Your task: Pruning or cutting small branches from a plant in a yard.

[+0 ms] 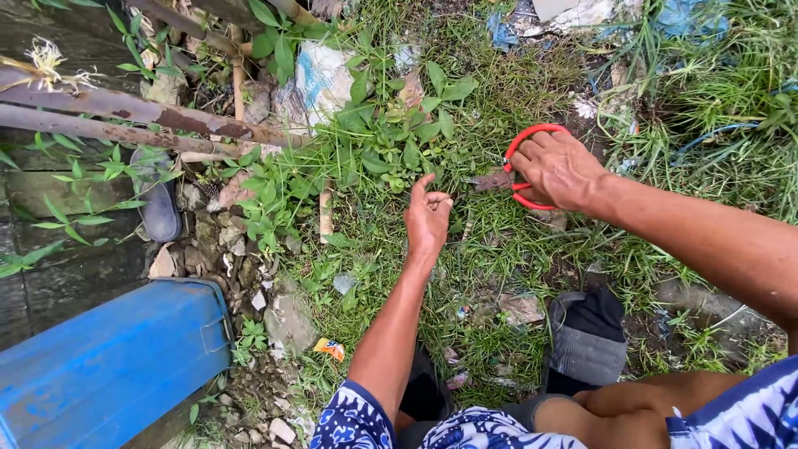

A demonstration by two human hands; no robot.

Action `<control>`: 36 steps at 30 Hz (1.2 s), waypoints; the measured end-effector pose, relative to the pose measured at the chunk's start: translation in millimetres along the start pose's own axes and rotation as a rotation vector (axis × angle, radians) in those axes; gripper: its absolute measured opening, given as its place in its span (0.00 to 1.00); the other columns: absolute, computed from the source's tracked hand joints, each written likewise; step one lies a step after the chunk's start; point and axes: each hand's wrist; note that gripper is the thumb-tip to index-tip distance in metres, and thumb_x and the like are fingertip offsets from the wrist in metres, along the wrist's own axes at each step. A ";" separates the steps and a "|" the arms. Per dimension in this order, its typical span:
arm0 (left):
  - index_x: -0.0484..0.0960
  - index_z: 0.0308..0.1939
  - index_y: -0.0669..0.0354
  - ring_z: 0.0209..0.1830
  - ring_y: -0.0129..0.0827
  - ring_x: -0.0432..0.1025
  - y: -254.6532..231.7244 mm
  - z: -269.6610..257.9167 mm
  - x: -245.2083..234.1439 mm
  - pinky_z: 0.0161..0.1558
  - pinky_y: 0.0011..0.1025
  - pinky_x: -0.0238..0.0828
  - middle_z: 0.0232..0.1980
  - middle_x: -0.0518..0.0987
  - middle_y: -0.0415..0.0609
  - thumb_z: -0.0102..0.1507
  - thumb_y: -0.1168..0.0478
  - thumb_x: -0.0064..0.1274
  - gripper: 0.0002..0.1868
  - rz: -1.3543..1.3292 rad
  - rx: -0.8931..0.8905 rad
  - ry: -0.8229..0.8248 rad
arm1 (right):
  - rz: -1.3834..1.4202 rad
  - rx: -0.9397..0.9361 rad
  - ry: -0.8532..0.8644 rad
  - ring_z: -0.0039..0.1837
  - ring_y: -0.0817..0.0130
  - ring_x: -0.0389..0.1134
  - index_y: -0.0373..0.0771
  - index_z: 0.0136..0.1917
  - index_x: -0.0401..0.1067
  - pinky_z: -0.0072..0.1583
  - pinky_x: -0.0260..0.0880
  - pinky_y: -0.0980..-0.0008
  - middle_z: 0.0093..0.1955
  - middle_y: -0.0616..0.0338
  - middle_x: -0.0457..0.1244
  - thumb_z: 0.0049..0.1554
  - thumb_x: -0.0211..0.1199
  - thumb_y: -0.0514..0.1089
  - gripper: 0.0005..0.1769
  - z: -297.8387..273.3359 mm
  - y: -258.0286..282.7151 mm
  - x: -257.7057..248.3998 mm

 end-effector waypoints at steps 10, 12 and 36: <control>0.69 0.69 0.61 0.36 0.26 0.75 -9.7 1.7 -6.4 0.40 0.27 0.74 0.42 0.85 0.48 0.62 0.72 0.56 0.30 0.040 0.020 -0.015 | -0.058 -0.082 -0.025 0.56 0.60 0.69 0.40 0.57 0.71 0.57 0.70 0.60 0.51 0.56 0.67 0.56 0.58 0.49 0.18 14.6 15.6 23.3; 0.68 0.69 0.62 0.35 0.25 0.75 -2.0 11.9 -9.4 0.38 0.25 0.75 0.42 0.85 0.48 0.61 0.72 0.57 0.31 -0.035 -0.001 -0.029 | -0.010 -0.041 0.080 0.54 0.59 0.71 0.39 0.57 0.71 0.52 0.75 0.60 0.52 0.54 0.68 0.57 0.57 0.48 0.17 9.7 12.4 34.0; 0.67 0.66 0.66 0.35 0.29 0.76 28.7 25.9 -29.6 0.38 0.26 0.78 0.41 0.81 0.51 0.60 0.77 0.56 0.30 -0.338 -0.090 0.048 | -0.058 -0.077 0.003 0.55 0.60 0.68 0.39 0.54 0.72 0.60 0.67 0.58 0.49 0.57 0.67 0.54 0.61 0.59 0.24 40.4 51.6 -2.7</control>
Point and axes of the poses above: each hand's wrist, its own z-axis towards the middle knuckle, its own x-axis out of the palm, y = z × x
